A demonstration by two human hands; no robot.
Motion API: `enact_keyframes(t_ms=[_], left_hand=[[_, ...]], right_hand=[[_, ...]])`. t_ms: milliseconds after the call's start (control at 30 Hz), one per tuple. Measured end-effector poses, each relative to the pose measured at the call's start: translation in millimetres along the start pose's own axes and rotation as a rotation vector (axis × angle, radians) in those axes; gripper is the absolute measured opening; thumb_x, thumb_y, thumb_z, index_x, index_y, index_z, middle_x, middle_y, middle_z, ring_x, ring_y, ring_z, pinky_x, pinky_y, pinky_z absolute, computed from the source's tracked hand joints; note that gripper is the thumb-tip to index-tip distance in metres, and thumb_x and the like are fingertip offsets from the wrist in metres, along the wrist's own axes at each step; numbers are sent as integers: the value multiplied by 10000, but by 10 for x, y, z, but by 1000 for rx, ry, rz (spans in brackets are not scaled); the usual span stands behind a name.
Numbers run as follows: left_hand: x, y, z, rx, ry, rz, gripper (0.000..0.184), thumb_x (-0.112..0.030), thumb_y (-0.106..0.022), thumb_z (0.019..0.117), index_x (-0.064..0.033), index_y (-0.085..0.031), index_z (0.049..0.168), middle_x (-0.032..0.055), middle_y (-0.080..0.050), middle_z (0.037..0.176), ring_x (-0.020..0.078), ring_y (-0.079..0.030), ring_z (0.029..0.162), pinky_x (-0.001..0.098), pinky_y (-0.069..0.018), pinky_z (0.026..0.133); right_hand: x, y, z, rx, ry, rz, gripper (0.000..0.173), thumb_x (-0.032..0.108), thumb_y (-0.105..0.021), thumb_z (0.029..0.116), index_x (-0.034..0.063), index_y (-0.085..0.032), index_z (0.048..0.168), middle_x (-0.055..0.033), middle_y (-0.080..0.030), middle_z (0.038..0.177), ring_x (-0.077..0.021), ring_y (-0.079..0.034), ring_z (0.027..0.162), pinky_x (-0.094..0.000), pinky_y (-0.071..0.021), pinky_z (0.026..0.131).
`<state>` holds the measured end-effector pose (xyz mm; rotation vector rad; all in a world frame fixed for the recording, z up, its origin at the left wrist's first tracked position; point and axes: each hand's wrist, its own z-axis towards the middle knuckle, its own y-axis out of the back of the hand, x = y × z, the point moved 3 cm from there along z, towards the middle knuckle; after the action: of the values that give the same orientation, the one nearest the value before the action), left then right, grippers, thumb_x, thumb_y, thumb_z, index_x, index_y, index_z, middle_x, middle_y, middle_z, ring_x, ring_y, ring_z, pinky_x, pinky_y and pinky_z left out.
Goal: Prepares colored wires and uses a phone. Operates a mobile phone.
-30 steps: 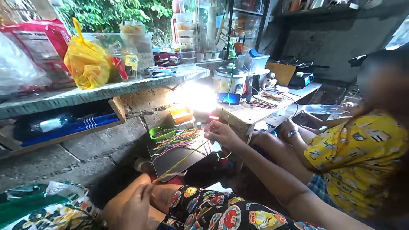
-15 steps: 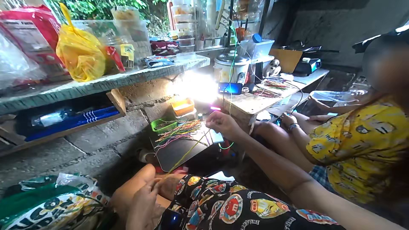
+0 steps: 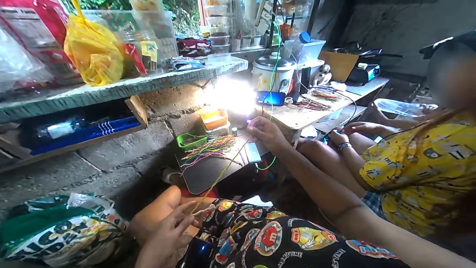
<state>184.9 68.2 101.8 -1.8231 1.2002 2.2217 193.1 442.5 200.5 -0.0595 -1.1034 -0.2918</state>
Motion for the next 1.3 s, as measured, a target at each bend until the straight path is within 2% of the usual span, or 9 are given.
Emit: enact_keyframes(t_ms=[100, 233, 400, 500, 633, 833, 1000, 1133, 1300], left_hand=[[28, -80, 165, -202, 132, 175, 262, -219, -582, 1032, -36, -706, 1172, 112, -739, 931, 229, -686, 801, 495, -538, 777], [117, 36, 182, -616, 30, -175, 205, -155, -548, 1028, 3, -659, 1096, -20, -696, 836, -2, -575, 623, 190, -498, 613], [91, 151, 45, -490, -324, -896, 97, -207, -633, 985, -265, -710, 986, -86, -738, 874, -15, -640, 655, 136, -535, 603], [106, 159, -25, -178, -450, -643, 143, -381, -711, 928, -364, -772, 1057, -139, -754, 970, -53, -668, 770, 116, -545, 694], [21, 30, 22, -111, -77, -96, 224, -135, -622, 974, -75, -662, 1186, -6, -719, 936, 57, -647, 739, 262, -549, 697], [138, 91, 146, -477, 125, 196, 316, -248, -546, 1054, 20, -704, 1109, 153, -721, 853, 296, -688, 745, 550, -551, 755], [265, 336, 17, -802, -4, -567, 169, -130, -433, 1082, -46, -579, 1093, -73, -654, 777, -22, -593, 619, 137, -514, 595], [259, 377, -58, -656, -271, -1045, 275, -139, -374, 1078, -197, -629, 994, -103, -684, 762, -10, -644, 645, 144, -559, 629], [236, 303, -122, -283, -440, -753, 113, -360, -692, 949, -316, -756, 1031, -107, -739, 907, -15, -676, 763, 135, -563, 704]], right_hand=[[215, -96, -89, 53, 42, -10, 51, 72, -624, 981, 55, -619, 1029, 32, -626, 755, -17, -560, 611, -192, -503, 603], [270, -131, -104, 87, 54, -7, 32, 49, -626, 973, 46, -632, 1005, 25, -628, 749, -14, -553, 607, -175, -493, 601], [57, -60, 55, 6, -35, 9, 66, 92, -604, 1010, 52, -608, 1062, 5, -634, 799, -40, -580, 669, -208, -510, 656], [81, -35, 113, -59, -49, 49, 60, 76, -594, 1013, 48, -601, 1065, 7, -622, 788, -42, -568, 648, -206, -501, 645], [210, -7, 103, -60, -30, 41, 39, 51, -570, 1007, 54, -601, 1032, 31, -606, 730, -25, -547, 613, -187, -476, 617], [426, -230, 15, 62, 38, 78, 78, 3, -585, 976, 76, -614, 977, 35, -638, 772, -20, -575, 639, -182, -508, 637], [306, -370, 67, 204, 73, 34, 49, 44, -586, 996, 65, -628, 1009, 21, -641, 769, -31, -580, 644, -197, -512, 638], [78, -297, 158, 149, 19, 4, 60, 129, -595, 1017, 89, -630, 1045, 9, -641, 776, -32, -560, 617, -183, -483, 593], [-154, -139, 238, -31, -102, 131, 49, 128, -608, 1015, 116, -609, 1063, 46, -628, 780, -9, -551, 613, -162, -480, 580]])
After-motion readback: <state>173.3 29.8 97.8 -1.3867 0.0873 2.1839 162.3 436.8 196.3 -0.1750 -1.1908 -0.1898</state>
